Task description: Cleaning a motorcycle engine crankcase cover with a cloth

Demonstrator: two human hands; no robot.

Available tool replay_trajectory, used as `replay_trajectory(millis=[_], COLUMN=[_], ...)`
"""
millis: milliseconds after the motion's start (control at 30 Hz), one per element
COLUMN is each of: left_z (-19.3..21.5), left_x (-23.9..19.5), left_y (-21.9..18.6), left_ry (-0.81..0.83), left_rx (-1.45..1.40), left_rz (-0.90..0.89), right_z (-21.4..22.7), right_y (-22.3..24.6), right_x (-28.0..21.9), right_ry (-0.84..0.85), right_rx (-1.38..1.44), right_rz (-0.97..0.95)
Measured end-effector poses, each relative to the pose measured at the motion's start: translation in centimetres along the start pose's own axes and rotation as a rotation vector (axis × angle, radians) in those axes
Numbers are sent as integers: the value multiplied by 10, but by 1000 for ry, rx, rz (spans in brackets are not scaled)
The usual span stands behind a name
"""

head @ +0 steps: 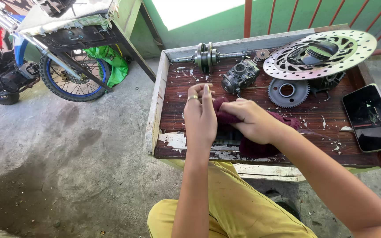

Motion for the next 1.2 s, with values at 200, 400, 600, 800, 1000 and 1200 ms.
replay_trajectory(millis=[200, 400, 600, 800, 1000, 1200], left_z=[20, 31, 32, 34, 29, 28], left_x=[-30, -58, -59, -60, -66, -72], left_y=[-8, -3, 18, 30, 37, 50], left_ry=[-22, 8, -127, -196, -34, 8], left_rx=[-128, -40, -275, -387, -351, -450], left_rz=[-103, -174, -198, -198, -353, -300], right_z=[13, 26, 32, 29, 24, 19], right_y=[8, 21, 7, -16, -17, -22], right_x=[-27, -29, -38, -55, -61, -78], right_ry=[-175, -300, -459, -538, -480, -413], right_rx=[147, 185, 405, 458, 463, 484], right_rz=[-141, -205, -199, -258, -183, -353])
Point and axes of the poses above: each hand's wrist, its own x-axis towards the middle knuckle, its own z-axis out of the back of the hand, y = z × x, the point moved 10 cm from there along x, towards the middle knuckle, and after that the axes turned 8 degrees about -y, right-handed, at the moved point
